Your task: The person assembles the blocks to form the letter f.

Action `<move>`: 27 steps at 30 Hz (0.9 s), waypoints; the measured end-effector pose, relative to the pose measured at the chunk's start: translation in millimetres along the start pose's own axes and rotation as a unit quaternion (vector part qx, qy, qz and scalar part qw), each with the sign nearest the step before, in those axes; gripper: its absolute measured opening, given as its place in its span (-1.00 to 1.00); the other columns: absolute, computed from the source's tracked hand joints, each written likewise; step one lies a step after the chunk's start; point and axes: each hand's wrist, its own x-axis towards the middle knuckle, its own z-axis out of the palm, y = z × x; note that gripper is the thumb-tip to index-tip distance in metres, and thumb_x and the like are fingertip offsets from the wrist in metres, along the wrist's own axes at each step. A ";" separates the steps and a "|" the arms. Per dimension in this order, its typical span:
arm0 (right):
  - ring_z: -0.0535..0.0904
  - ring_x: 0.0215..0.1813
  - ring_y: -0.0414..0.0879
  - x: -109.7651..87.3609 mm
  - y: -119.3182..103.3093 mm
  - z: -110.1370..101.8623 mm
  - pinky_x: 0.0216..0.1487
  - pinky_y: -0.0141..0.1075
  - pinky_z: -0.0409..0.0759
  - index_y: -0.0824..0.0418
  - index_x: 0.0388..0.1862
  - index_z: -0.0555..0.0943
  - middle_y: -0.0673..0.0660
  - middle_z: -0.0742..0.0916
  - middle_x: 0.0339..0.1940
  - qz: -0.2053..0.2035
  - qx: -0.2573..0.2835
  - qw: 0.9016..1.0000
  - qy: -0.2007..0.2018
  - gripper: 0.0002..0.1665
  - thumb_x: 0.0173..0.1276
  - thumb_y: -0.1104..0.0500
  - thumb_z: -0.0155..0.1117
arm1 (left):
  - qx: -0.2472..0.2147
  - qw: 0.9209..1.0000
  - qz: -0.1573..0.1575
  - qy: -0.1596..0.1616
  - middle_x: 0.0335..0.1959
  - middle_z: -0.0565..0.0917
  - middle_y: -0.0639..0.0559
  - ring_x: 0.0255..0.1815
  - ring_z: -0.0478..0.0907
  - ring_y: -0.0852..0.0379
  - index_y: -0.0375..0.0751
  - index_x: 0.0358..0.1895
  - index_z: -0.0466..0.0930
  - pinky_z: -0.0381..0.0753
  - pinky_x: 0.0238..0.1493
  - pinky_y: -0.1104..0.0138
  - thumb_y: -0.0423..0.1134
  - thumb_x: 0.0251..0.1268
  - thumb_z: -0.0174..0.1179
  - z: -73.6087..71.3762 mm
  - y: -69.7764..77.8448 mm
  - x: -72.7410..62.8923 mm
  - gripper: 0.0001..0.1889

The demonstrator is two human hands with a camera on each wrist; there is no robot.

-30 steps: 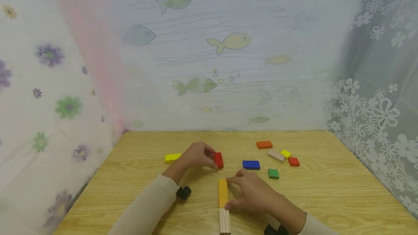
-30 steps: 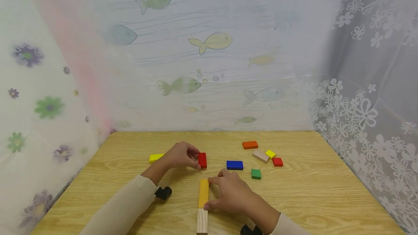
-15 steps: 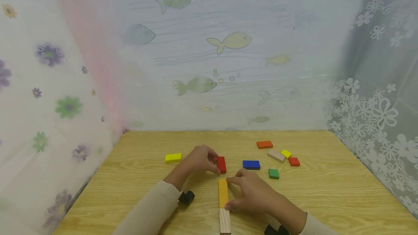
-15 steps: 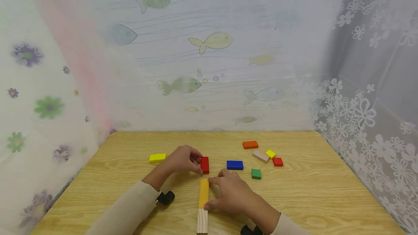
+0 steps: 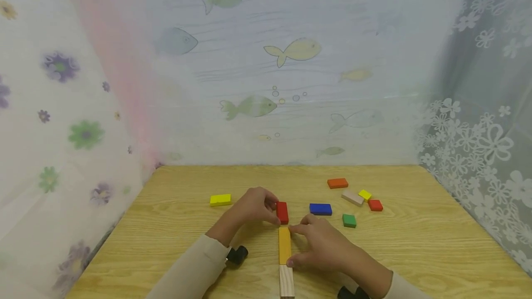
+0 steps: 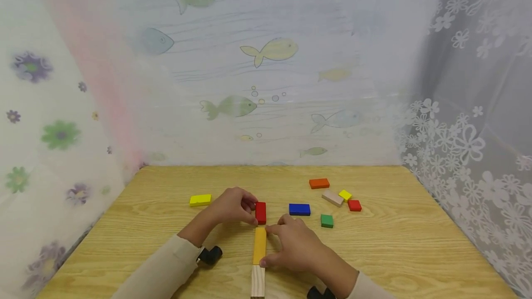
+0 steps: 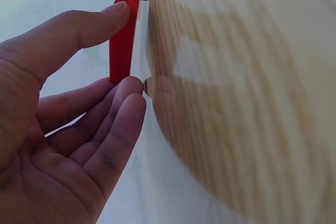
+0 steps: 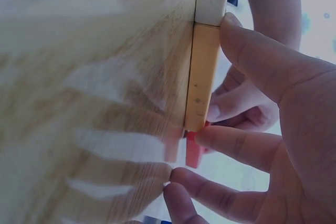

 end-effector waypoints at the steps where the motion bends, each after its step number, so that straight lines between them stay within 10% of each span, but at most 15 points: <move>1: 0.55 0.02 -0.08 0.0 -0.1 -0.2 0.00 -0.07 0.63 -0.04 0.41 0.60 0.06 0.61 0.13 0.000 0.001 1.000 0.000 0.03 0.04 -0.53 0.47 | 0.001 1.000 -0.001 0.001 -0.19 0.77 0.07 -0.21 0.65 0.16 -0.21 0.02 0.76 0.70 -0.06 0.21 -0.14 -0.17 0.69 -0.4 0.9 -0.7 -0.43; 27: 0.55 0.03 -0.05 -0.6 -0.5 -0.5 0.03 -0.02 0.64 -0.04 0.38 0.62 0.06 0.62 0.13 0.004 0.000 1.000 0.002 0.00 0.04 -0.50 0.50 | 0.027 0.999 -0.023 -0.009 -0.18 0.72 0.09 -0.19 0.59 0.12 -0.21 0.09 0.75 0.67 -0.05 0.20 -0.16 -0.11 0.66 3.1 7.3 -3.1 -0.41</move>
